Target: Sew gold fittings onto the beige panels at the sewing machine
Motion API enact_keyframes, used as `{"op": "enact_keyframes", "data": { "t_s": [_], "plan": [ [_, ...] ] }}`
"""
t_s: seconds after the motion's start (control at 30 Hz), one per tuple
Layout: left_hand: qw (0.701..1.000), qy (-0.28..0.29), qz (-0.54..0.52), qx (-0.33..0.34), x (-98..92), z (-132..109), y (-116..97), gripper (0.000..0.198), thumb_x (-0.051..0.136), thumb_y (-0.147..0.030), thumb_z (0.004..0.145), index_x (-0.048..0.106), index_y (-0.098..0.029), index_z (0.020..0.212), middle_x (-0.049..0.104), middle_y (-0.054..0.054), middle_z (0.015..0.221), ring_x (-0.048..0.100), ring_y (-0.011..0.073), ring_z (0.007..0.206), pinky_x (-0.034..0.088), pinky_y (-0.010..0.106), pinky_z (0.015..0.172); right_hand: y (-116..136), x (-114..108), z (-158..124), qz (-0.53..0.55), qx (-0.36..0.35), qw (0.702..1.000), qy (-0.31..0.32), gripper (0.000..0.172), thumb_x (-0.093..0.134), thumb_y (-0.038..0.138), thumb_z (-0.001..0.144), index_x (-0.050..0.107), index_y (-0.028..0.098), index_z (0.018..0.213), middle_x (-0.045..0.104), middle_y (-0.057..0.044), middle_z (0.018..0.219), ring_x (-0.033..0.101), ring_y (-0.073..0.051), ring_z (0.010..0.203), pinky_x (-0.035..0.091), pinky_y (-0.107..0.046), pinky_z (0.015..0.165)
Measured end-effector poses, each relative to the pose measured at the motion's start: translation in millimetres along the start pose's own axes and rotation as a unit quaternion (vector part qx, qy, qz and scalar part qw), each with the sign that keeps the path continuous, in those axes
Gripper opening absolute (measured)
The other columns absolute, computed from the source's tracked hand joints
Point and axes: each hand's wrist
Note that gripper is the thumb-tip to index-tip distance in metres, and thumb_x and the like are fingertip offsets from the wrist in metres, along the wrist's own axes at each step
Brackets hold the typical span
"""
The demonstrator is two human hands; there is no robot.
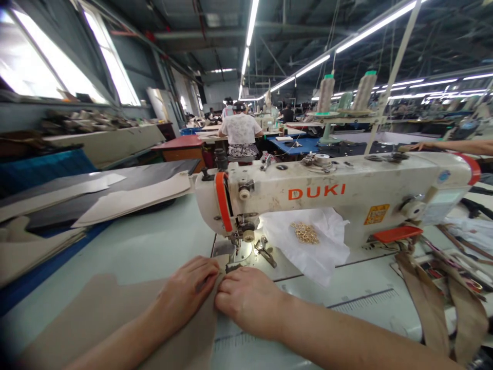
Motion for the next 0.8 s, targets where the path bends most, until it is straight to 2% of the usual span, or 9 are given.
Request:
{"op": "enact_keyframes", "data": {
  "t_s": [0.4, 0.8],
  "plan": [
    [0.999, 0.02, 0.023, 0.022, -0.8, 4.9, -1.1, 0.022, 0.041, -0.013, 0.09, 0.054, -0.018, 0.073, 0.061, 0.003, 0.074, 0.055, 0.0172, 0.073, 0.049, 0.03, 0.068, -0.9, 1.7, -0.2, 0.02, 0.001, 1.0, -0.011, 0.013, 0.05, 0.021, 0.092, 0.06, 0.016, 0.085, 0.064, -0.004, 0.09, 0.054, -0.017, 0.087, 0.042, -0.029, 0.083],
    [0.999, -0.005, 0.027, 0.044, 2.4, 6.0, 1.3, 0.022, 0.039, -0.014, 0.091, 0.055, -0.018, 0.076, 0.061, 0.003, 0.075, 0.054, 0.017, 0.072, 0.048, 0.03, 0.069, -0.2, -3.1, 0.5, 0.014, 0.007, 1.0, -0.009, 0.012, 0.052, 0.023, 0.09, 0.06, 0.017, 0.084, 0.064, -0.003, 0.088, 0.054, -0.016, 0.085, 0.041, -0.029, 0.08]
  ]
}}
Point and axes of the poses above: each hand's wrist, its own z-axis towards the middle knuckle, its own x-axis out of the palm, y = z × x
